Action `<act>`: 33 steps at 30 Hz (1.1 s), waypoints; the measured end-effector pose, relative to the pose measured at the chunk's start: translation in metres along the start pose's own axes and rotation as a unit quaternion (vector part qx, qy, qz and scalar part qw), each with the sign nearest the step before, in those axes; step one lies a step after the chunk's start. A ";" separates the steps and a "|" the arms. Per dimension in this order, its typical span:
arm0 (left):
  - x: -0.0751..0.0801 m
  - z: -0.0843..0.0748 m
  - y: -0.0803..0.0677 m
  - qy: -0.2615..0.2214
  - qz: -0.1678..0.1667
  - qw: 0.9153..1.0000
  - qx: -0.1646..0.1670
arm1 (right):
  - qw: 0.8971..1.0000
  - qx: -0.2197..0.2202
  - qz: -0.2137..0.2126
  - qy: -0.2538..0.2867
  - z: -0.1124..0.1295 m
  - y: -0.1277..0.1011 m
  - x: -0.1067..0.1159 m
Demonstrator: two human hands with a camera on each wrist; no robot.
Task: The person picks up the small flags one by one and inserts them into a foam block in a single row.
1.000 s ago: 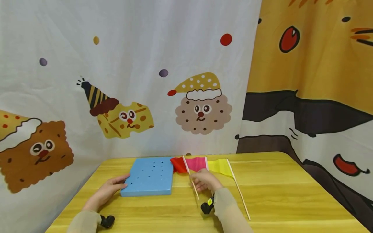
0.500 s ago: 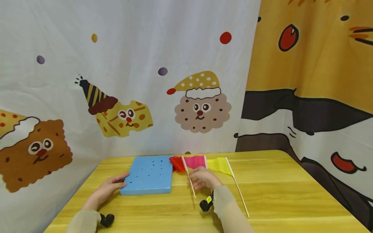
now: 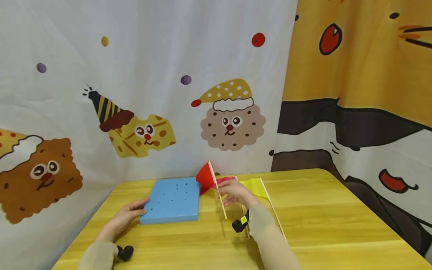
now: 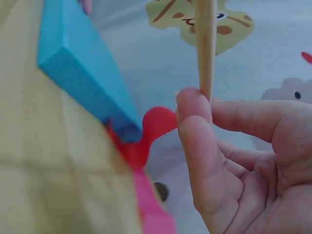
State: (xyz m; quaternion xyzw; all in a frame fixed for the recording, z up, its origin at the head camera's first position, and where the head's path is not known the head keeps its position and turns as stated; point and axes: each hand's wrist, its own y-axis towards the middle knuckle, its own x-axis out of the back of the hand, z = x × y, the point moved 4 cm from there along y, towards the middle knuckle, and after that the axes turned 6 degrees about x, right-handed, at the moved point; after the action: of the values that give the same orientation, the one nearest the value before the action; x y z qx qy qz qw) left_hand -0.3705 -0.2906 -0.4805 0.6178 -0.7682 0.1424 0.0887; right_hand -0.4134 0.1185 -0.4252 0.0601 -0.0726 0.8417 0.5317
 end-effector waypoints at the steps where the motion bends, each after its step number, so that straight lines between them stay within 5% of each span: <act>1: 0.000 0.000 -0.001 0.001 -0.001 1.000 -0.002 | 1.000 0.002 0.001 -0.002 0.004 0.001 0.002; 20: 0.001 0.001 0.000 -0.012 -0.008 1.000 -0.009 | 0.997 0.067 0.021 -0.032 0.081 0.000 0.013; 33: 0.001 0.004 0.001 -0.016 -0.003 1.000 -0.010 | 0.986 0.158 0.024 -0.042 0.085 0.018 -0.011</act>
State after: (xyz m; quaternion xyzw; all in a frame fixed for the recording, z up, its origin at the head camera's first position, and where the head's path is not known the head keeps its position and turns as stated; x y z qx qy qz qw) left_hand -0.3712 -0.2925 -0.4841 0.6210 -0.7694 0.1244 0.0832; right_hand -0.4225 0.0852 -0.3449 0.1768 0.0373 0.8520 0.4914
